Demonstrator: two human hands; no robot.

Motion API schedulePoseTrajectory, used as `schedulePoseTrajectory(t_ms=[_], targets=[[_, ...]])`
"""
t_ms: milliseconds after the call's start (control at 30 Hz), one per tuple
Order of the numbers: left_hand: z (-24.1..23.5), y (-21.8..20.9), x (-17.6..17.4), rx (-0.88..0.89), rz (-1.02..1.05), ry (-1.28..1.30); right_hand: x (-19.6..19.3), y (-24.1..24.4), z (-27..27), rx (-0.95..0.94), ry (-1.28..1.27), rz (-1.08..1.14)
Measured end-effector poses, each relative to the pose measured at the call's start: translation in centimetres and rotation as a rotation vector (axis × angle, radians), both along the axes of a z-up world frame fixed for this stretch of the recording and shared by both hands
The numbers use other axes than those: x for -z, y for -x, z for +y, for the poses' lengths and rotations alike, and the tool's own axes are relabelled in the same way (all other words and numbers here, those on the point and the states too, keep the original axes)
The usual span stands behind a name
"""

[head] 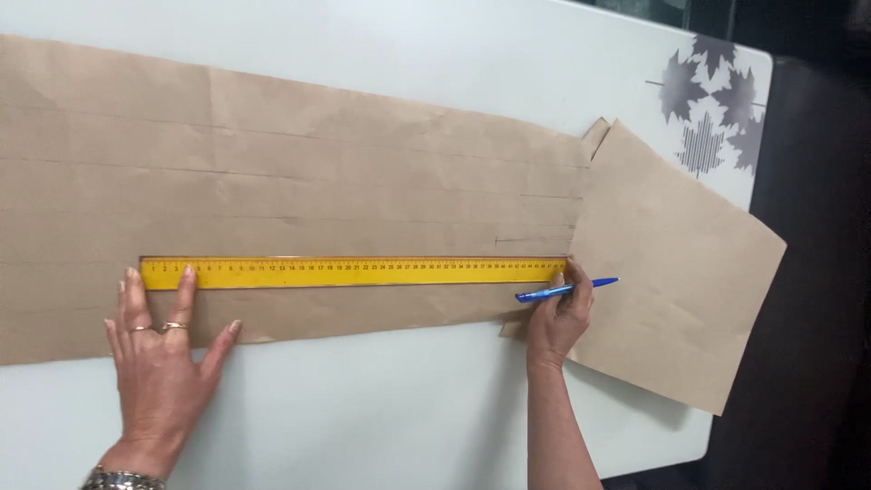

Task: The person uses a yellow ruler and a blue pen to draw a series of parallel horizontal lines on a large sheet of brown paper. They repeatedly reposition the ruler along the length of the paper to ensure the lines are evenly spaced and straight.

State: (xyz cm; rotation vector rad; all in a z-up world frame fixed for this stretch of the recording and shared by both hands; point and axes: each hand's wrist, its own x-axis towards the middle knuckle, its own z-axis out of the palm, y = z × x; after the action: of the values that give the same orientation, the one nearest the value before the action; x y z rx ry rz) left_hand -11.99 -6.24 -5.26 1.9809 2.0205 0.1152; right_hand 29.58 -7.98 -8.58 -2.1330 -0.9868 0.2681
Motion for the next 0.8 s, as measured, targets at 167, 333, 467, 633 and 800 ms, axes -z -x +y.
schedulePoseTrajectory(t_ms=[167,333,467,633,800], targets=[[-0.6,1.3,0.9,0.104,-0.083,-0.169,-0.4,1.0,-0.5,0.099,-0.056,0.072],[-3.4,3.6,2.8,0.155,0.043,-0.276,0.6,1.7,-3.7,0.061,0.021,-0.095],[-4.9,4.2,4.6,0.114,-0.056,-0.303,1.8,1.9,-4.4,0.04,-0.078,-0.124],[-5.0,3.0,4.9,0.046,-0.159,-0.303,2.2,1.8,-4.5,0.031,-0.128,-0.15],[-5.6,3.3,6.1,-0.012,-0.105,-0.326,3.7,1.1,-5.1,-0.007,-0.112,-0.235]])
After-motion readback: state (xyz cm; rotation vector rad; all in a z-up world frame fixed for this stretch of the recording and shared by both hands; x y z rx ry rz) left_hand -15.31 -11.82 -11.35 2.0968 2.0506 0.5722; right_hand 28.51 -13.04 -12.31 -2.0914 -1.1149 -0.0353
